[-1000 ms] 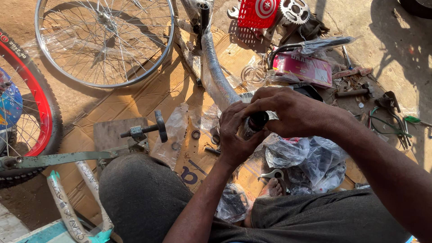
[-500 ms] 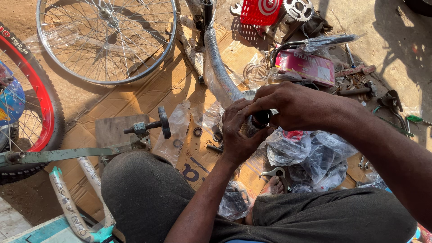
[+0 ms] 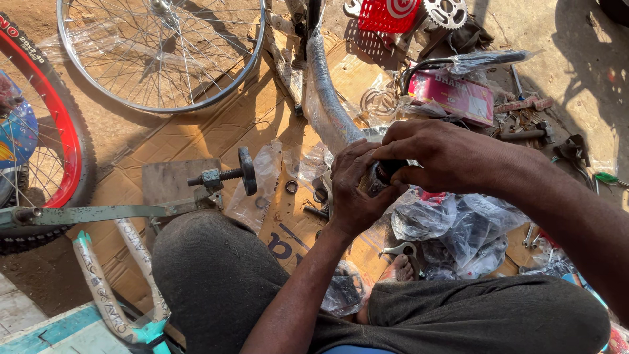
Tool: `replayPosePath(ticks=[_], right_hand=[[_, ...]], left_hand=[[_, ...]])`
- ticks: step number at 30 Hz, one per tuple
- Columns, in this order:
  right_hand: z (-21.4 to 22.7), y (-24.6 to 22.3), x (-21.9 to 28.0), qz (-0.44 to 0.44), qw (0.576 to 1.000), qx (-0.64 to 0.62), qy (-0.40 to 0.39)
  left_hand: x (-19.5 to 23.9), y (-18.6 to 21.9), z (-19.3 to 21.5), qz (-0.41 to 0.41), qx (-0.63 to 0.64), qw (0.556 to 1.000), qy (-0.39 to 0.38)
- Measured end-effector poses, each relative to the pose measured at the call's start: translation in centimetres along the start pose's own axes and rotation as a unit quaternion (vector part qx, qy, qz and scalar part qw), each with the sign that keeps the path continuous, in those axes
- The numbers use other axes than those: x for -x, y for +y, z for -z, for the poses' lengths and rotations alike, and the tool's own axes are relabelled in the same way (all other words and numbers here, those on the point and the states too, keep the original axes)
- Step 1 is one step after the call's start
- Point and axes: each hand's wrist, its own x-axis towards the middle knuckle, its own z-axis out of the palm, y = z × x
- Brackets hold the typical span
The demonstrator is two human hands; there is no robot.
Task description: The person sits on the ground and handles a bicycle bottom bracket bearing, inspecting it and rotating the ball bearings with their fingers. They then place the bearing into the bottom bracket shell of a bicycle frame and rotate it to check the fit.
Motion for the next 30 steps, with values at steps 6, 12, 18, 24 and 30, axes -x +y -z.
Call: replayPosePath(ticks=[6, 12, 18, 24, 30], right_hand=[[0.2, 0.2, 0.0, 0.007, 1.0, -0.016, 0.006], [0.7, -0.9, -0.3, -0.037, 0.999, 0.008, -0.015], [1.2, -1.0, -0.5, -0.049, 0.997, 0.009, -0.063], [0.8, -0.3, -0.9, -0.04, 0.997, 0.004, -0.065], [1.3, -0.2, -0.8, 0.011, 0.999, 0.007, -0.038]], left_hand=[[0.0, 0.0, 0.1, 0.001, -0.01, 1.0, 0.002], [0.2, -0.2, -0.1, 0.001, -0.005, 1.0, 0.006], [0.3, -0.4, -0.1, -0.003, -0.012, 1.0, -0.001], [0.1, -0.4, 0.0, -0.009, 0.002, 1.0, -0.007], [-0.1, 0.0, 0.3, -0.003, 0.006, 1.0, -0.007]])
